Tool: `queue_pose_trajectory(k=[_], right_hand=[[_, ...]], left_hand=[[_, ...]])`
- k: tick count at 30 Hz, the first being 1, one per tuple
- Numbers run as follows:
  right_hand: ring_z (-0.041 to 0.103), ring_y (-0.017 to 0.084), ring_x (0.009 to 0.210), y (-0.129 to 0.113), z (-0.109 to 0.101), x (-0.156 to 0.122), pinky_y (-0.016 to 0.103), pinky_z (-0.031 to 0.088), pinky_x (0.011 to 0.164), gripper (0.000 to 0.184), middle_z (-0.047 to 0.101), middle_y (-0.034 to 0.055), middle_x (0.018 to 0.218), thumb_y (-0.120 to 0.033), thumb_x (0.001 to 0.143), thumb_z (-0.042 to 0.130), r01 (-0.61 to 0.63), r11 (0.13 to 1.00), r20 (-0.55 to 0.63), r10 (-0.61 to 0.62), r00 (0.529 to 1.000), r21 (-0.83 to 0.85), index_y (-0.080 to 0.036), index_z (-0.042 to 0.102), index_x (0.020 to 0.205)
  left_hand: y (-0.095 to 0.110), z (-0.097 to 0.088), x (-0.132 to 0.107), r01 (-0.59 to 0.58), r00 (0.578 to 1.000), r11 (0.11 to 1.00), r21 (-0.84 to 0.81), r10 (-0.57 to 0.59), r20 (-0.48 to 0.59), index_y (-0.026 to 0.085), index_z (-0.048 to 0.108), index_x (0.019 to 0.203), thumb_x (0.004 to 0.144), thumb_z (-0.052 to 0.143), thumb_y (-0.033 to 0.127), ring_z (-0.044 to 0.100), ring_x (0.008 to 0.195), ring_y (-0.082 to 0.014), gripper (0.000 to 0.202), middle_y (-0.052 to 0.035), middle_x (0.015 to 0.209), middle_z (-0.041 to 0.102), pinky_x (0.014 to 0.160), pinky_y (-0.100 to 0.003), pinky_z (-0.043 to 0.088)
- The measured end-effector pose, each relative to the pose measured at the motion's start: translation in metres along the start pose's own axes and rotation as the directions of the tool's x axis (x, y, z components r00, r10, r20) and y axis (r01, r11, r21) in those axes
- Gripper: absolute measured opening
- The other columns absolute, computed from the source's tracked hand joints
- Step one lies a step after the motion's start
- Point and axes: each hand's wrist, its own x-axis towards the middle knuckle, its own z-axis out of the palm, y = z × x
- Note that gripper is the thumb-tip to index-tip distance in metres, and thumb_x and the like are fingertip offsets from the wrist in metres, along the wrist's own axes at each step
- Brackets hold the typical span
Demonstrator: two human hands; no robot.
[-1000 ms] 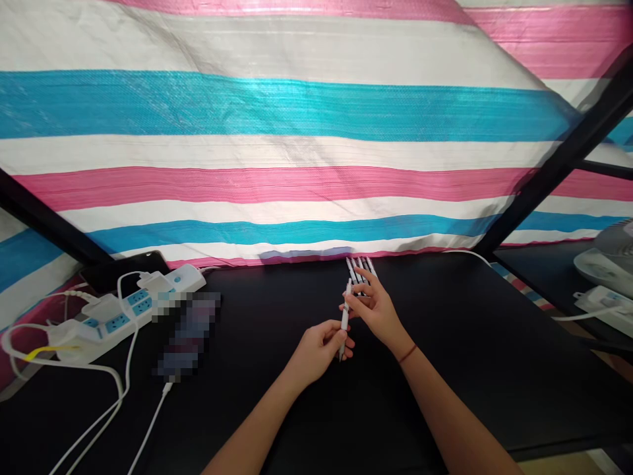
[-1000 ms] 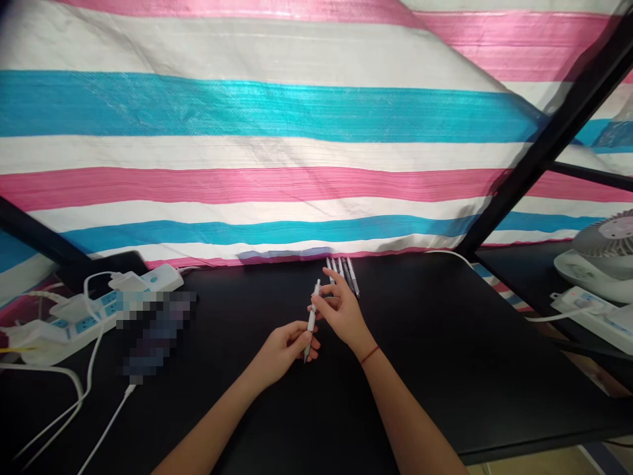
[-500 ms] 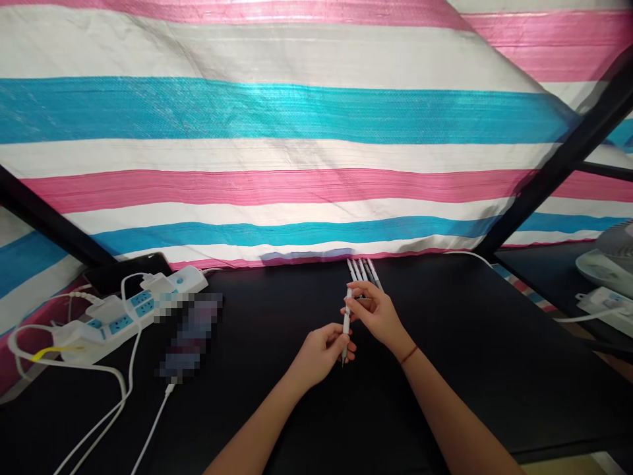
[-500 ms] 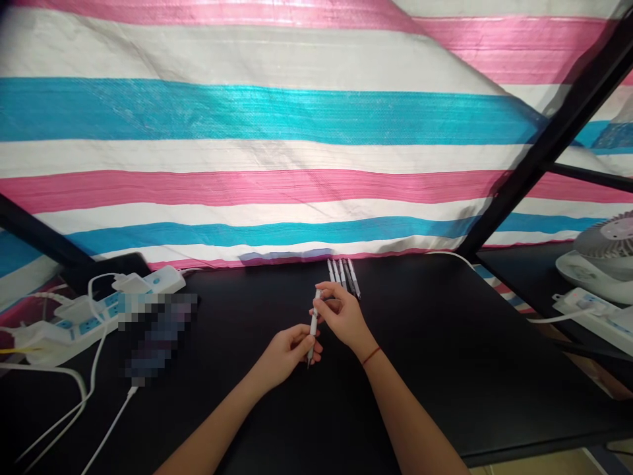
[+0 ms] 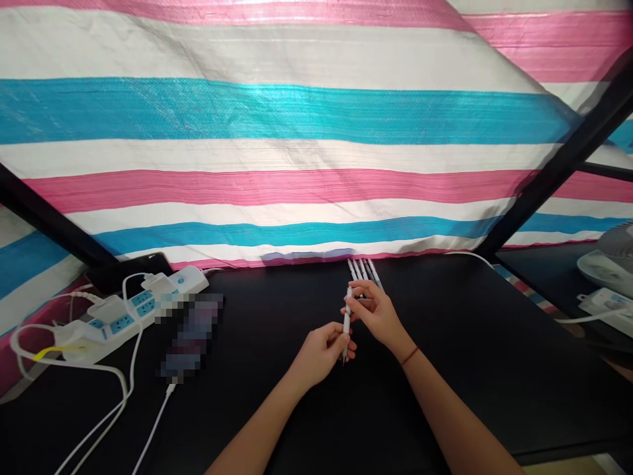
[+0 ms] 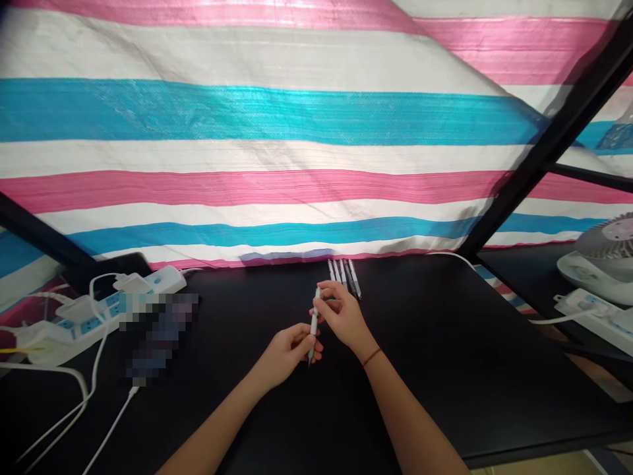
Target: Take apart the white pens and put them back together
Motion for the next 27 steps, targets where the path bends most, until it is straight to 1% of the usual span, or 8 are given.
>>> queue_pose_trajectory(k=[3,8,13,16,19,21,23,27], right_hand=[[0.067,0.017,0.068,0.001,0.0,0.0,0.028,0.056,0.054,0.029,0.053,0.0002,0.087,-0.037,0.078,0.065,0.014,0.999,0.004,-0.014,1.0,-0.032,-0.021,0.054,0.101],[0.066,0.016,0.067,0.001,0.001,0.0,0.027,0.055,0.053,0.04,0.053,-0.0007,0.086,-0.038,0.079,0.063,-0.003,1.0,-0.012,0.003,1.0,-0.003,-0.025,0.048,0.114],[0.063,0.014,0.063,0.003,-0.001,0.003,0.026,0.054,0.05,0.04,0.057,0.0016,0.088,-0.039,0.081,0.059,-0.014,1.0,-0.024,0.014,1.0,-0.028,-0.023,0.046,0.116],[0.061,0.013,0.058,0.006,-0.002,0.004,0.025,0.051,0.047,0.041,0.057,0.0006,0.083,-0.04,0.082,0.058,-0.023,0.999,-0.067,0.02,0.998,-0.043,-0.022,0.045,0.117],[0.06,0.012,0.053,0.009,-0.003,0.005,0.023,0.047,0.044,0.039,0.057,-0.0009,0.079,-0.041,0.083,0.056,-0.029,0.998,-0.084,0.023,0.996,-0.064,-0.022,0.045,0.115],[0.058,0.011,0.052,0.01,-0.001,0.004,0.022,0.045,0.044,0.036,0.056,-0.0018,0.077,-0.04,0.083,0.055,-0.035,0.994,-0.052,0.03,0.998,-0.1,-0.021,0.046,0.112],[0.058,0.011,0.054,0.008,0.002,0.001,0.022,0.044,0.047,0.031,0.056,-0.002,0.076,-0.038,0.083,0.057,-0.024,0.982,0.028,0.03,0.999,-0.186,-0.021,0.049,0.107],[0.056,0.011,0.06,0.003,0.01,-0.006,0.023,0.043,0.056,0.014,0.059,-0.0012,0.071,-0.031,0.086,0.054,0.107,0.892,0.232,-0.002,0.973,-0.439,-0.019,0.06,0.086]], left_hand=[[-0.002,0.0,0.0,-0.012,1.0,1.0,0.016,0.011,0.013,0.013,0.056,0.095,0.085,0.053,0.035,0.063,0.072,-0.0164,0.024,-0.0074,0.082,0.066,0.066,-0.03,0.05],[0.0,-0.001,0.0,-0.02,1.0,1.0,0.002,0.02,-0.02,0.013,0.058,0.096,0.085,0.054,0.036,0.063,0.07,-0.0154,0.026,-0.0069,0.081,0.066,0.066,-0.029,0.05],[0.003,-0.001,0.0,-0.008,0.998,1.0,-0.023,0.006,-0.058,0.013,0.06,0.096,0.084,0.055,0.04,0.063,0.066,-0.0138,0.03,-0.0062,0.081,0.065,0.062,-0.026,0.05],[0.004,-0.002,0.002,0.012,0.987,0.996,-0.093,-0.026,-0.157,0.014,0.062,0.099,0.081,0.058,0.043,0.064,0.068,-0.0145,0.034,-0.0059,0.086,0.063,0.062,-0.027,0.053],[0.004,-0.004,0.004,-0.004,0.958,0.986,-0.17,-0.045,-0.285,0.016,0.063,0.101,0.078,0.062,0.044,0.063,0.078,-0.0165,0.037,-0.0048,0.087,0.06,0.068,-0.03,0.055],[0.003,-0.007,0.005,-0.045,0.937,0.977,-0.21,-0.031,-0.348,0.017,0.063,0.103,0.077,0.063,0.044,0.061,0.082,-0.0157,0.038,-0.0036,0.084,0.06,0.075,-0.03,0.054],[0.003,-0.009,0.006,-0.101,0.921,0.965,-0.242,-0.001,-0.39,0.018,0.064,0.103,0.077,0.064,0.043,0.06,0.084,-0.0145,0.036,-0.0028,0.085,0.062,0.081,-0.029,0.052],[0.002,-0.012,0.006,-0.154,0.915,0.95,-0.273,0.033,-0.401,0.02,0.064,0.104,0.077,0.064,0.042,0.06,0.089,-0.0161,0.035,-0.003,0.094,0.063,0.082,-0.03,0.052]])
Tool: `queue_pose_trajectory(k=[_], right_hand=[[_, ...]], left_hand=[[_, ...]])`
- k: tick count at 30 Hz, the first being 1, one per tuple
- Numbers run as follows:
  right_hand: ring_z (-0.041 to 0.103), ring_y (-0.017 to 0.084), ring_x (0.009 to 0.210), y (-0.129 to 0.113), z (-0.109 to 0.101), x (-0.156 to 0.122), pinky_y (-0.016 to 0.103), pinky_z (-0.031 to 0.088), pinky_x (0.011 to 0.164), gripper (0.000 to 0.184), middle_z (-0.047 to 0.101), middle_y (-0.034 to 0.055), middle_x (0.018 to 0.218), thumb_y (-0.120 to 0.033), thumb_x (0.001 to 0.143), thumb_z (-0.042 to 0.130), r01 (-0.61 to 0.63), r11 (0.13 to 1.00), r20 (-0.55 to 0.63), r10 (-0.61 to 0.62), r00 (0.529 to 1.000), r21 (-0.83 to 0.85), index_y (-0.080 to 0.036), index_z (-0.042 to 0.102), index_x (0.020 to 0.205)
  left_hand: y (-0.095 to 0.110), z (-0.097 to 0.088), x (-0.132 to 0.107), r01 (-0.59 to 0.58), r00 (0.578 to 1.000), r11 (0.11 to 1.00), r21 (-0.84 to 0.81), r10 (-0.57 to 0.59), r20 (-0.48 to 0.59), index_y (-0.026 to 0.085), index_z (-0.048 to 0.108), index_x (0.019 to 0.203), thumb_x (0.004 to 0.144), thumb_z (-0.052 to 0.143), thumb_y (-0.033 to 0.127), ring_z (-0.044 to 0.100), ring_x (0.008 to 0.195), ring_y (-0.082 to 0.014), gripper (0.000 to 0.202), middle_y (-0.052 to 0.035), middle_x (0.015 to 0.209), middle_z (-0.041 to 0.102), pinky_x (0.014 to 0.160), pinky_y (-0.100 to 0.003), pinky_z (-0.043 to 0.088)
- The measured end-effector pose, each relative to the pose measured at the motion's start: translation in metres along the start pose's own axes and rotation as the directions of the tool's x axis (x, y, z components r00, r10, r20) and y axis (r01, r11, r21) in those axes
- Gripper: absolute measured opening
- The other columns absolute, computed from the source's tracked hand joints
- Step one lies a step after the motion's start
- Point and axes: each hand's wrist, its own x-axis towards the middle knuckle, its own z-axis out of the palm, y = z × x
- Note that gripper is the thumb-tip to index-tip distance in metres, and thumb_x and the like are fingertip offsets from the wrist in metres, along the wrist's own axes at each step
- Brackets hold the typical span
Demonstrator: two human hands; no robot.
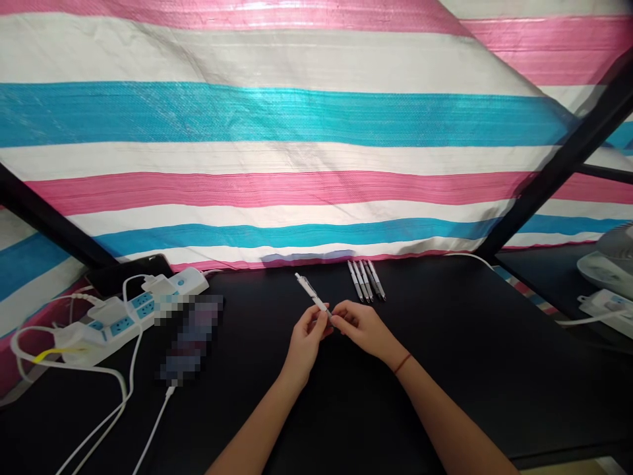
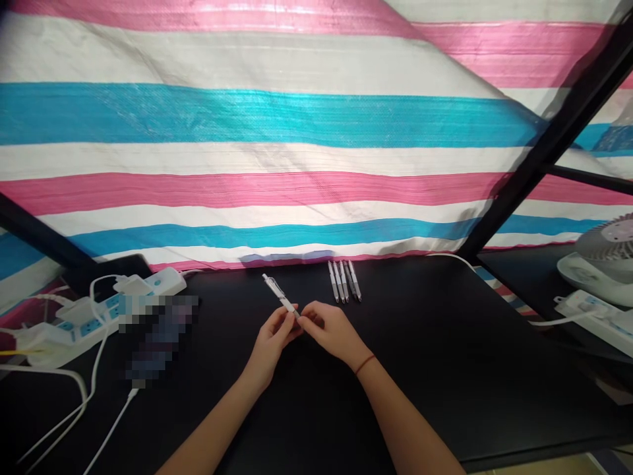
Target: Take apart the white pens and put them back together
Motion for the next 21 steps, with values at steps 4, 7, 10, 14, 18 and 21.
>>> queue_pose_trajectory(k=[4,7,10,14,18,21], right_hand=[[0.054,0.011,0.059,-0.006,0.007,-0.002,0.022,0.041,0.055,0.022,0.059,-0.0009,0.066,-0.029,0.089,0.048,0.026,0.994,0.036,-0.022,0.999,-0.11,-0.018,0.062,0.078],[0.055,0.012,0.059,-0.007,0.01,-0.002,0.022,0.042,0.054,0.02,0.062,-0.0003,0.068,-0.031,0.087,0.05,0.017,0.997,0.037,-0.015,0.999,-0.071,-0.018,0.063,0.08],[0.056,0.013,0.058,0.0,0.001,0.001,0.023,0.042,0.054,0.02,0.061,-0.0009,0.065,-0.032,0.086,0.05,0.01,0.998,-0.031,-0.013,0.999,-0.068,-0.018,0.062,0.079],[0.058,0.016,0.059,0.023,-0.036,0.005,0.025,0.043,0.056,0.025,0.06,0.0006,0.063,-0.039,0.085,0.048,-0.142,0.972,-0.331,0.073,0.941,-0.19,-0.018,0.061,0.079],[0.058,0.017,0.061,0.049,-0.072,0.004,0.026,0.04,0.059,0.03,0.063,0.0041,0.065,-0.04,0.086,0.045,-0.402,0.849,-0.574,0.149,0.805,-0.342,-0.018,0.061,0.074],[0.058,0.018,0.062,0.06,-0.079,0.003,0.025,0.035,0.056,0.028,0.062,0.0039,0.063,-0.038,0.085,0.046,-0.562,0.713,-0.591,0.256,0.765,-0.42,-0.02,0.06,0.069]], left_hand=[[0.002,-0.001,0.001,0.029,1.0,0.997,0.066,-0.029,-0.005,0.02,0.064,0.103,0.075,0.065,0.043,0.06,0.083,-0.0156,0.036,-0.0034,0.094,0.063,0.071,-0.026,0.053],[0.002,0.0,0.001,0.02,1.0,0.994,0.112,-0.019,-0.005,0.018,0.062,0.106,0.075,0.064,0.045,0.06,0.078,-0.0141,0.041,-0.0036,0.091,0.062,0.067,-0.024,0.052],[0.0,0.002,0.001,-0.001,0.999,0.995,0.102,0.006,-0.048,0.017,0.052,0.116,0.078,0.059,0.049,0.057,0.066,-0.0112,0.05,-0.0012,0.079,0.059,0.058,-0.022,0.049],[-0.001,0.002,0.001,0.021,0.997,0.997,0.068,-0.016,-0.077,0.017,0.043,0.122,0.081,0.051,0.054,0.053,0.059,-0.0103,0.056,0.0007,0.073,0.055,0.053,-0.022,0.045],[0.0,-0.001,0.003,0.034,0.997,0.997,0.071,-0.028,-0.076,0.018,0.044,0.12,0.082,0.051,0.053,0.052,0.06,-0.0103,0.053,0.0017,0.072,0.054,0.054,-0.022,0.043],[-0.002,-0.003,0.003,0.02,1.0,0.992,0.121,-0.017,-0.024,0.018,0.049,0.115,0.084,0.048,0.051,0.052,0.06,-0.0104,0.045,0.0018,0.072,0.053,0.054,-0.022,0.042]])
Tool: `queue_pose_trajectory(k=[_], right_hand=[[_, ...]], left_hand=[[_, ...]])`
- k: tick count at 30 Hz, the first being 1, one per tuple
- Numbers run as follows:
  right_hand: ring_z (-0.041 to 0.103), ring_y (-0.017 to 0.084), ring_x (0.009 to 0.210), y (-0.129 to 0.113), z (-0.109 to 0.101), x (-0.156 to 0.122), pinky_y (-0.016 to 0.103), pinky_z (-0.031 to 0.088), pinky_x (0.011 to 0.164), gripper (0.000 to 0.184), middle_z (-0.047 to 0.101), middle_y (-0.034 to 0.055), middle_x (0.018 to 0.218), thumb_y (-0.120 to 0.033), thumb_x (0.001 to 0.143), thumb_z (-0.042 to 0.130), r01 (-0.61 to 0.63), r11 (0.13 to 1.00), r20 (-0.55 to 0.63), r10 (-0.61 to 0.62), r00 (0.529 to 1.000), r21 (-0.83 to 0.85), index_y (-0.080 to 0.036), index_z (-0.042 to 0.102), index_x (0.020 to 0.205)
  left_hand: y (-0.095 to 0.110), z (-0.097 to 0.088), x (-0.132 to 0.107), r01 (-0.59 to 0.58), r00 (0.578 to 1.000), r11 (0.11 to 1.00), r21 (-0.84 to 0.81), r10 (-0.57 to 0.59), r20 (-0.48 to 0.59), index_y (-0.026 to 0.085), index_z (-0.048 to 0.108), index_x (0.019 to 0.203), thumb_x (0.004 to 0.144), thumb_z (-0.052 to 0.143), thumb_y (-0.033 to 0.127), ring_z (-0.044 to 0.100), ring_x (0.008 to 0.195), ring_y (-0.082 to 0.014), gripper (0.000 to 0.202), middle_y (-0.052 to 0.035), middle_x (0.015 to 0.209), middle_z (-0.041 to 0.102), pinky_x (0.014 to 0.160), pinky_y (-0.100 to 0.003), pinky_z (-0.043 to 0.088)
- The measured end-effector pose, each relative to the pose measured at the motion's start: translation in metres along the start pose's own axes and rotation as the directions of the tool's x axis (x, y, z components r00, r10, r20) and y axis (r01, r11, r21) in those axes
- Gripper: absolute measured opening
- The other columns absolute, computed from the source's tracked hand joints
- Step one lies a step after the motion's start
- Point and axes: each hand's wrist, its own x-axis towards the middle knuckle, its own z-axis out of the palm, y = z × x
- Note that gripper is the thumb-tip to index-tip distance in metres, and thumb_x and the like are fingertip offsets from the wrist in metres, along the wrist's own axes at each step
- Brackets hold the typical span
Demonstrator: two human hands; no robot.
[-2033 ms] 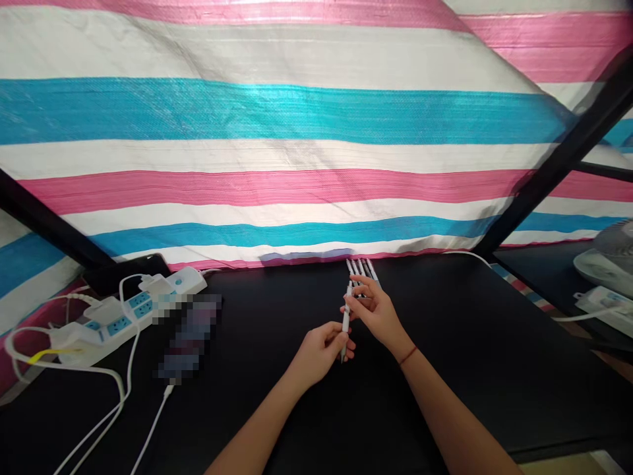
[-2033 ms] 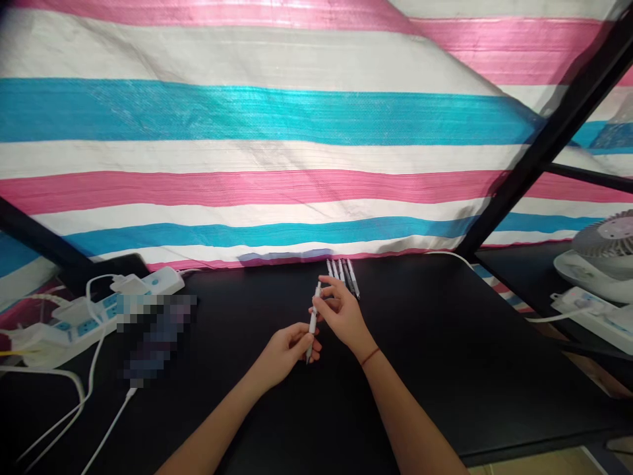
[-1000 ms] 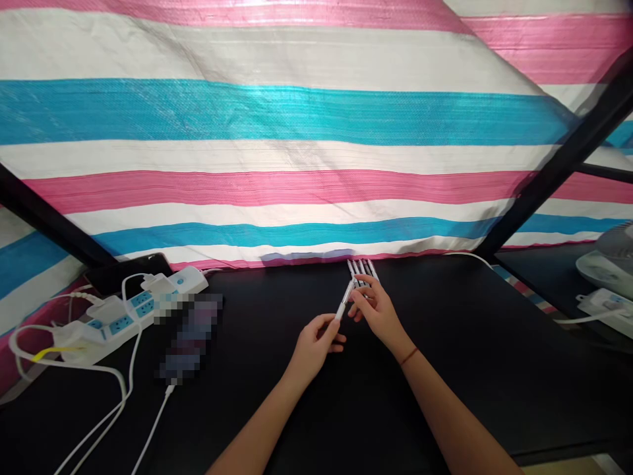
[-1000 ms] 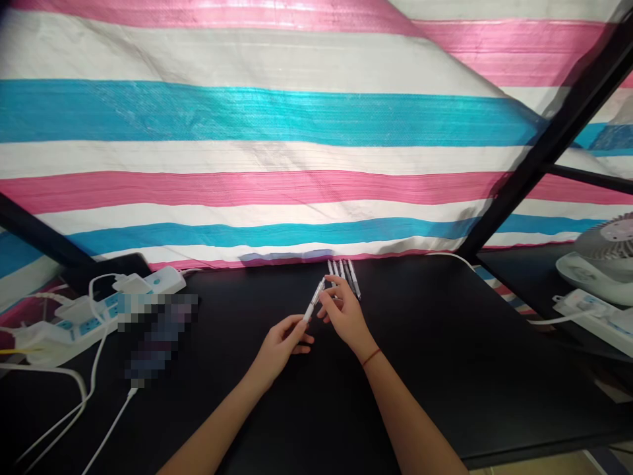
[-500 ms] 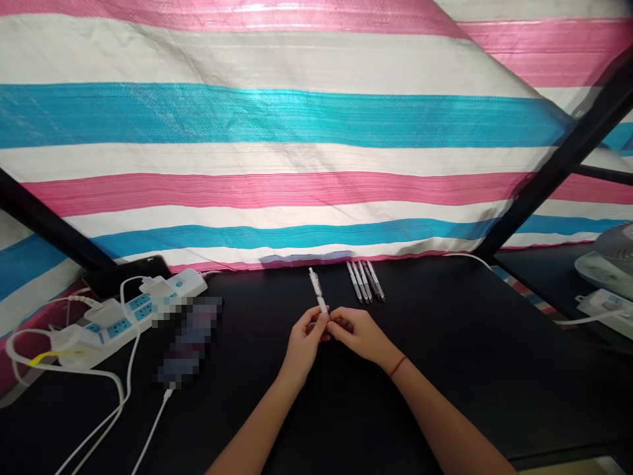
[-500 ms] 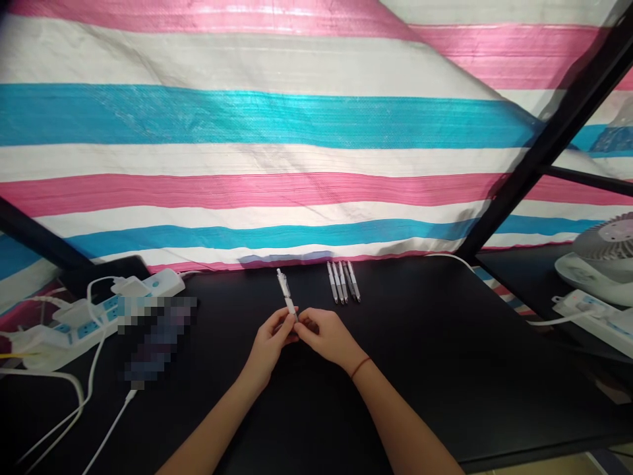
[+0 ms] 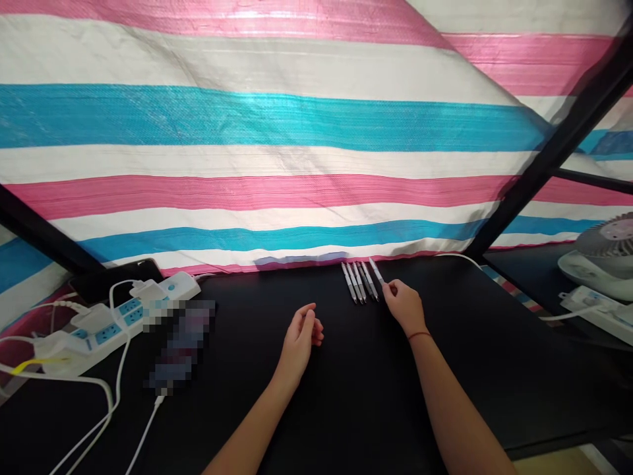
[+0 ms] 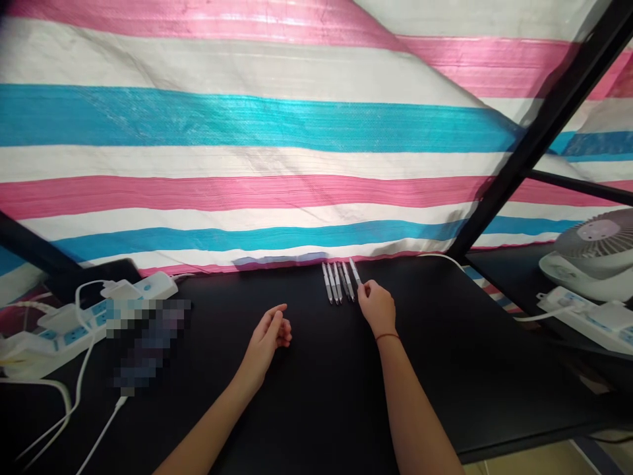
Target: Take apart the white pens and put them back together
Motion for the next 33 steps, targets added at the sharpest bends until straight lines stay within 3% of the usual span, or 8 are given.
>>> queue_pose_trajectory(k=[5,8,11,13,15,19,26,33], right_hand=[[0.057,0.018,0.063,-0.001,0.007,-0.002,0.024,0.029,0.052,0.026,0.062,0.0037,0.069,-0.04,0.085,0.045,0.001,0.992,0.106,0.013,0.994,-0.125,-0.021,0.062,0.08],[0.057,0.017,0.063,-0.004,0.01,-0.003,0.024,0.03,0.053,0.026,0.061,0.0028,0.072,-0.038,0.087,0.043,0.047,0.995,-0.002,-0.047,0.999,-0.09,-0.02,0.059,0.094],[0.055,0.015,0.061,-0.015,0.013,-0.012,0.023,0.032,0.056,0.024,0.059,0.0012,0.068,-0.034,0.089,0.04,0.182,0.982,-0.079,-0.185,0.979,-0.041,-0.019,0.059,0.085],[0.053,0.013,0.057,-0.028,0.018,-0.024,0.022,0.033,0.056,0.027,0.058,-0.0001,0.064,-0.033,0.091,0.038,0.312,0.95,-0.035,-0.312,0.949,0.0,-0.02,0.058,0.077],[0.051,0.012,0.053,-0.044,0.026,-0.038,0.022,0.032,0.054,0.035,0.057,-0.0008,0.058,-0.034,0.092,0.036,0.415,0.91,0.056,-0.415,0.908,0.013,-0.019,0.056,0.067],[0.057,0.012,0.056,-0.07,0.041,-0.06,0.022,0.03,0.052,0.033,0.064,0.0006,0.062,-0.034,0.09,0.043,0.576,0.815,0.269,-0.54,0.798,-0.072,-0.02,0.059,0.065],[0.066,0.019,0.065,-0.082,0.043,-0.061,0.025,0.035,0.055,0.029,0.071,0.0084,0.074,-0.029,0.087,0.045,0.585,0.778,0.42,-0.463,0.781,-0.228,-0.018,0.069,0.075],[0.066,0.02,0.062,-0.083,0.044,-0.061,0.025,0.036,0.053,0.027,0.071,0.0088,0.071,-0.025,0.083,0.048,0.59,0.772,0.435,-0.459,0.775,-0.236,-0.017,0.069,0.07]], left_hand=[[0.0,0.002,-0.005,-0.1,0.992,0.968,0.229,0.078,0.103,0.017,0.052,0.112,0.087,0.042,0.049,0.054,0.064,-0.013,0.042,0.0,0.073,0.055,0.057,-0.024,0.043],[0.006,0.006,-0.013,-0.214,0.971,0.895,0.391,0.151,0.185,0.019,0.055,0.112,0.088,0.041,0.046,0.055,0.069,-0.0152,0.038,-0.0007,0.075,0.057,0.064,-0.026,0.043],[0.008,0.01,-0.018,-0.307,0.95,0.803,0.511,0.227,0.215,0.02,0.06,0.09,0.089,0.042,0.043,0.049,0.062,-0.0132,0.029,0.0019,0.068,0.053,0.062,-0.024,0.038],[0.007,0.01,-0.018,-0.317,0.948,0.763,0.563,0.253,0.191,0.019,0.051,0.066,0.088,0.042,0.044,0.04,0.053,-0.0106,0.034,0.0047,0.057,0.042,0.055,-0.023,0.032],[0.003,0.008,-0.015,-0.302,0.952,0.755,0.582,0.268,0.145,0.019,0.04,0.055,0.088,0.041,0.045,0.034,0.049,-0.0096,0.042,0.0056,0.051,0.032,0.051,-0.023,0.027],[0.001,0.001,0.003,-0.33,0.935,0.726,0.603,0.338,0.106,0.019,0.045,0.057,0.09,0.035,0.045,0.041,0.052,-0.0115,0.043,0.0032,0.053,0.043,0.053,-0.023,0.027],[0.003,0.007,0.031,-0.358,0.917,0.436,0.826,0.331,0.223,0.019,0.05,0.052,0.09,0.034,0.041,0.047,0.05,-0.0138,0.046,-0.0008,0.051,0.053,0.054,-0.026,0.023],[0.002,0.008,0.034,-0.361,0.926,0.373,0.854,0.248,0.283,0.021,0.056,0.06,0.092,0.032,0.041,0.053,0.055,-0.0157,0.045,-0.0013,0.057,0.059,0.053,-0.025,0.022]])
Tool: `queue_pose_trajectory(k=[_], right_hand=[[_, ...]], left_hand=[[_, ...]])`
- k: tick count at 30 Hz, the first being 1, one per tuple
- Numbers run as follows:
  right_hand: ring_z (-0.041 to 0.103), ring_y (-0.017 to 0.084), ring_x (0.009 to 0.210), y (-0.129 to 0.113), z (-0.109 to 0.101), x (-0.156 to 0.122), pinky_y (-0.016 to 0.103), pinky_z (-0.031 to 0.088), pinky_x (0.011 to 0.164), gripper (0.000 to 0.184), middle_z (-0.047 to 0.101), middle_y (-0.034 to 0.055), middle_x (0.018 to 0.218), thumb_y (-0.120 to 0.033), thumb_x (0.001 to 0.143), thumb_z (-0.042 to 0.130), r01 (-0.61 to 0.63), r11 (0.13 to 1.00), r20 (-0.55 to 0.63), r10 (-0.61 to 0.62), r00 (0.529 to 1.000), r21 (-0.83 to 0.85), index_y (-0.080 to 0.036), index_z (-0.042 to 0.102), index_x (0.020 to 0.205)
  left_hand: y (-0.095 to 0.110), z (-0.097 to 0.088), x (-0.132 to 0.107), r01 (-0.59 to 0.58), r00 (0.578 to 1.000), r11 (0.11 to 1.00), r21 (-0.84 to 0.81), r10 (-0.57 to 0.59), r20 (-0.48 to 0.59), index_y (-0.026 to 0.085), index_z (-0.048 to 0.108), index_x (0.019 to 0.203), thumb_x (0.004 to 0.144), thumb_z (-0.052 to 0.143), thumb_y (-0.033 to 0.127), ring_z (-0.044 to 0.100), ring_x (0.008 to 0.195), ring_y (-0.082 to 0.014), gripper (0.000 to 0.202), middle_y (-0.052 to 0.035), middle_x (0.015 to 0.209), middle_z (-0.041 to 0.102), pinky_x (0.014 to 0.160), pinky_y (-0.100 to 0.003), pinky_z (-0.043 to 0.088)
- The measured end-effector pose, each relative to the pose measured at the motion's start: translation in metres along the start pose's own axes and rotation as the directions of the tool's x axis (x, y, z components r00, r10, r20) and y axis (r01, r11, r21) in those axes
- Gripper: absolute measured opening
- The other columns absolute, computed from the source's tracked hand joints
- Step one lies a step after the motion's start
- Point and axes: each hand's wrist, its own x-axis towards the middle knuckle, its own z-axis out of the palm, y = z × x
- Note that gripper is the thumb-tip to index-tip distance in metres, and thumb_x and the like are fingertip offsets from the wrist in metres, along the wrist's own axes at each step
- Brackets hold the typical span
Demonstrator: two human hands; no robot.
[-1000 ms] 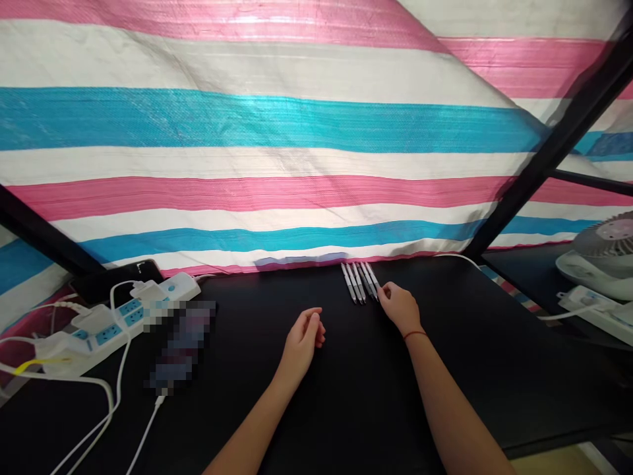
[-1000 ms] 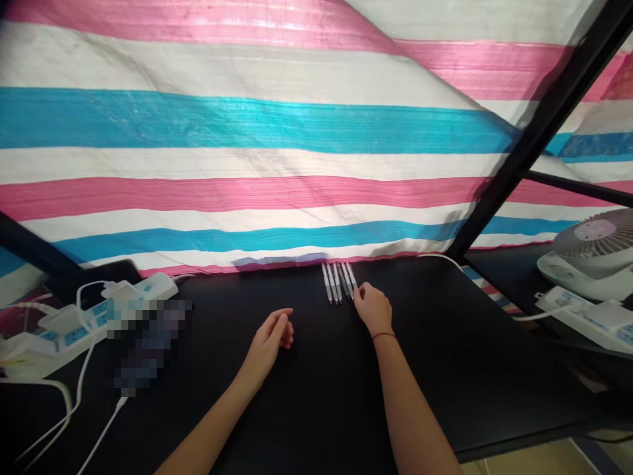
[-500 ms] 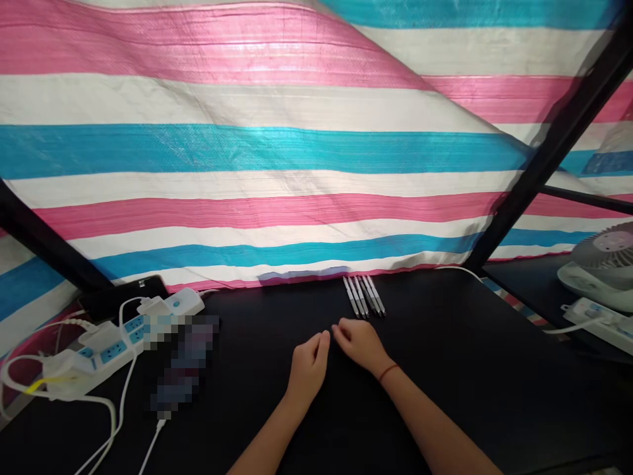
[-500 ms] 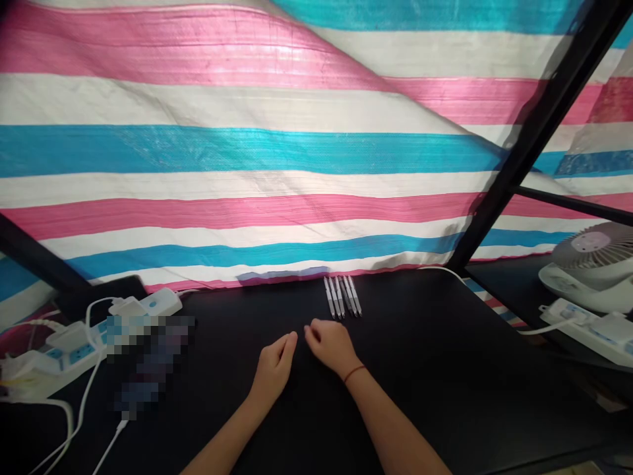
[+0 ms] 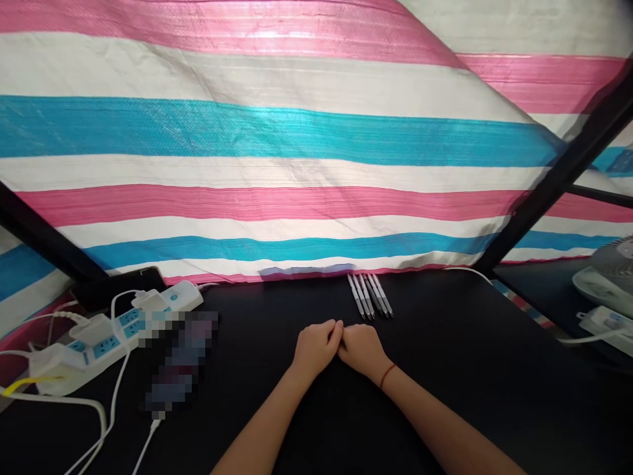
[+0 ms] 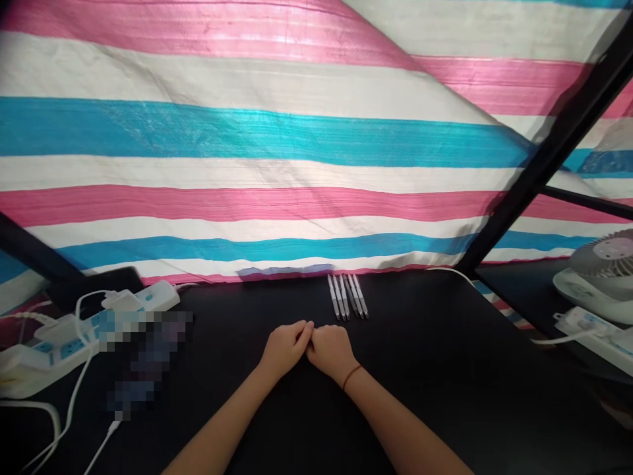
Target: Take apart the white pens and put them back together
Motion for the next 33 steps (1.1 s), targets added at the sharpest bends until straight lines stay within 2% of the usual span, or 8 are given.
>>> queue_pose_trajectory(k=[6,16,33], right_hand=[[0.065,0.018,0.059,0.005,0.0006,-0.0006,0.024,0.032,0.051,0.027,0.071,0.0074,0.067,-0.024,0.084,0.048,0.036,0.999,-0.006,-0.036,0.999,0.026,-0.018,0.069,0.067],[0.063,0.017,0.054,0.0078,-0.0003,-0.0027,0.027,0.025,0.048,0.028,0.069,0.0041,0.062,-0.023,0.082,0.048,0.085,0.995,-0.013,-0.085,0.996,0.048,-0.019,0.067,0.062],[0.062,0.016,0.054,0.0077,-0.0036,-0.007,0.026,0.025,0.049,0.029,0.069,0.0042,0.062,-0.023,0.084,0.046,0.081,0.996,0.039,-0.083,0.996,0.048,-0.018,0.065,0.062]], left_hand=[[-0.0034,0.0005,-0.0005,-0.064,0.998,0.997,0.046,0.064,-0.001,0.021,0.055,0.062,0.093,0.032,0.038,0.056,0.057,-0.0161,0.042,-0.0012,0.06,0.061,0.052,-0.026,0.022],[-0.0037,-0.0001,-0.0007,-0.084,0.995,0.995,0.049,0.081,0.053,0.021,0.057,0.062,0.093,0.032,0.037,0.057,0.056,-0.0163,0.043,-0.0018,0.061,0.064,0.052,-0.027,0.02],[-0.0001,-0.0042,-0.0006,-0.096,0.99,0.984,0.152,0.08,0.113,0.02,0.054,0.061,0.094,0.028,0.035,0.06,0.057,-0.0139,0.045,0.0009,0.06,0.064,0.052,-0.027,0.022]])
